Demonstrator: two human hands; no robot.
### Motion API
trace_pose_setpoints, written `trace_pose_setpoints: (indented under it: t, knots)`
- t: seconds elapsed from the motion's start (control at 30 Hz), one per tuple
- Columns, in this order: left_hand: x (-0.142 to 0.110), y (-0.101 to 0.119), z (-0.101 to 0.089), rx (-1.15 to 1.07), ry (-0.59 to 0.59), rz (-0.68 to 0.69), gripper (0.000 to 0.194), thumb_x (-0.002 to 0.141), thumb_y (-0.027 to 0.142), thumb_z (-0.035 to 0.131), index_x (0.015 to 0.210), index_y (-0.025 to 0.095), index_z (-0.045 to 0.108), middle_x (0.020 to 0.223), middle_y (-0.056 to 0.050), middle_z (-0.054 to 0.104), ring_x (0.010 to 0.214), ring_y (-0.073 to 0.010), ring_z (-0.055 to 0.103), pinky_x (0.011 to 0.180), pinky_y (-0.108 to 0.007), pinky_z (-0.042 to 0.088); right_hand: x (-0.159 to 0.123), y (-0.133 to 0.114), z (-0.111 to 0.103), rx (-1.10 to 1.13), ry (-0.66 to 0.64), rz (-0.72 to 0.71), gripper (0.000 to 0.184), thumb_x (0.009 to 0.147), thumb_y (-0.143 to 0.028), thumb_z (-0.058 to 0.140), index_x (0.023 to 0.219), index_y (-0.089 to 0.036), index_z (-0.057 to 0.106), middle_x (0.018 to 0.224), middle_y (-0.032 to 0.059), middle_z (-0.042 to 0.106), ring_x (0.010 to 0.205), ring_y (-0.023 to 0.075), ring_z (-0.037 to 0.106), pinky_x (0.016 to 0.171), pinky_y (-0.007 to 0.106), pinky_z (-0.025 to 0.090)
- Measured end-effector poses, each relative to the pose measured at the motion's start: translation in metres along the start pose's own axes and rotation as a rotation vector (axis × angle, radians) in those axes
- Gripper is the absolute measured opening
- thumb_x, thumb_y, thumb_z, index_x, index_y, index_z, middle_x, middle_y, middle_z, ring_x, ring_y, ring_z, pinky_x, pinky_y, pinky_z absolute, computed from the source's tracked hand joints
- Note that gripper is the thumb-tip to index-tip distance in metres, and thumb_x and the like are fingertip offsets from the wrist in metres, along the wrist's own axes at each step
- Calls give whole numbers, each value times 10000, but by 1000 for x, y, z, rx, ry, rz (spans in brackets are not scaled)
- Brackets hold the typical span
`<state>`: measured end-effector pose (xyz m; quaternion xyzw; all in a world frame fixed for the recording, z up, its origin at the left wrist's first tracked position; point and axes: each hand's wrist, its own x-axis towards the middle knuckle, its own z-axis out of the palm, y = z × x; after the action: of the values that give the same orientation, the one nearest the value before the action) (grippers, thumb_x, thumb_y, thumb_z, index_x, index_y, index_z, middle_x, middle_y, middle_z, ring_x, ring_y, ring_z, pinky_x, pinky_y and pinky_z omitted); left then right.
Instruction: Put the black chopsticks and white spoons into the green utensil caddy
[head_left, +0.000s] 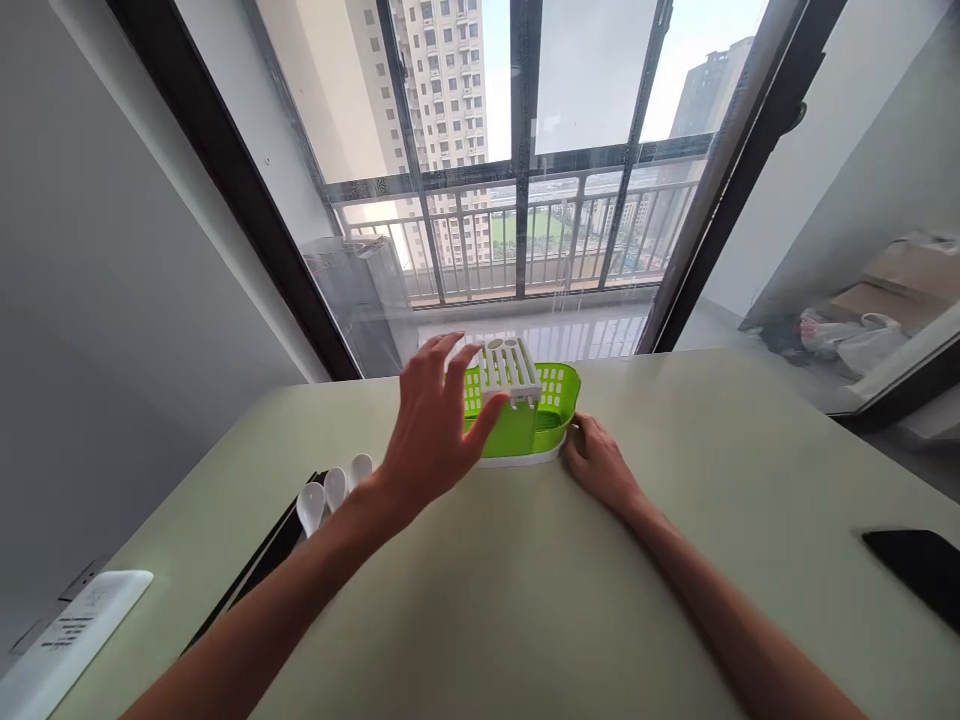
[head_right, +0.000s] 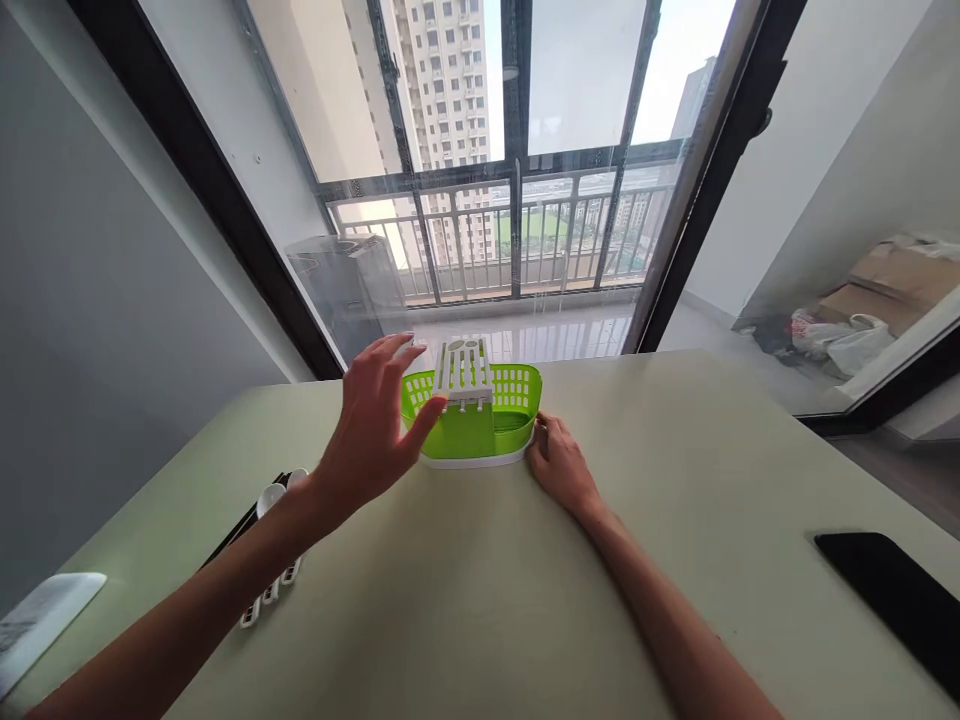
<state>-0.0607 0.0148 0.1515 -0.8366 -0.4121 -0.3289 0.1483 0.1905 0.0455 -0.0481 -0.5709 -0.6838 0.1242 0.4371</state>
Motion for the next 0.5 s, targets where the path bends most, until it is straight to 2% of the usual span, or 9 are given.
trace_pose_setpoints:
  t: [0.1, 0.2, 0.3, 0.4, 0.5]
  knots:
    - [13, 28, 27, -10, -57, 62, 609, 1019, 550, 466, 1504, 188, 397, 1599, -174, 418, 1519, -340, 318, 1246, -557, 252, 1, 1, 0, 0, 9, 7, 501, 909, -263, 490, 1402, -180, 513, 1333, 147, 641, 1230, 275, 613, 1066, 452, 490]
    - [15, 25, 50, 22, -137, 60, 560, 1037, 488, 450, 1493, 163, 453, 1566, -167, 488, 1493, -330, 384, 1247, -536, 257, 0, 2, 1, 7, 11, 15, 535, 894, -240, 497, 1426, -179, 498, 1351, 145, 629, 1262, 271, 597, 1095, 458, 472]
    - [15, 2, 55, 68, -161, 56, 490, 1050, 427, 430, 1468, 188, 518, 1553, -128, 524, 1463, -314, 438, 1208, -522, 314, -2, 2, 2, 20, 7, 24, 549, 875, -209, 499, 1423, -179, 500, 1367, 143, 618, 1261, 259, 604, 1112, 453, 464]
    - [13, -31, 45, 117, -152, 36, 481, 1036, 395, 438, 1463, 199, 545, 1543, -102, 542, 1451, -313, 456, 1183, -515, 335, -4, 2, 3, 27, 8, 38, 546, 874, -200, 490, 1419, -181, 504, 1377, 142, 608, 1250, 252, 616, 1104, 443, 473]
    - [6, -72, 30, 172, -150, -42, 501, 1002, 379, 472, 1462, 195, 547, 1525, -90, 564, 1438, -307, 472, 1175, -484, 344, -5, 3, 3, 26, 4, 52, 545, 872, -203, 492, 1417, -183, 506, 1370, 143, 612, 1237, 257, 624, 1087, 446, 485]
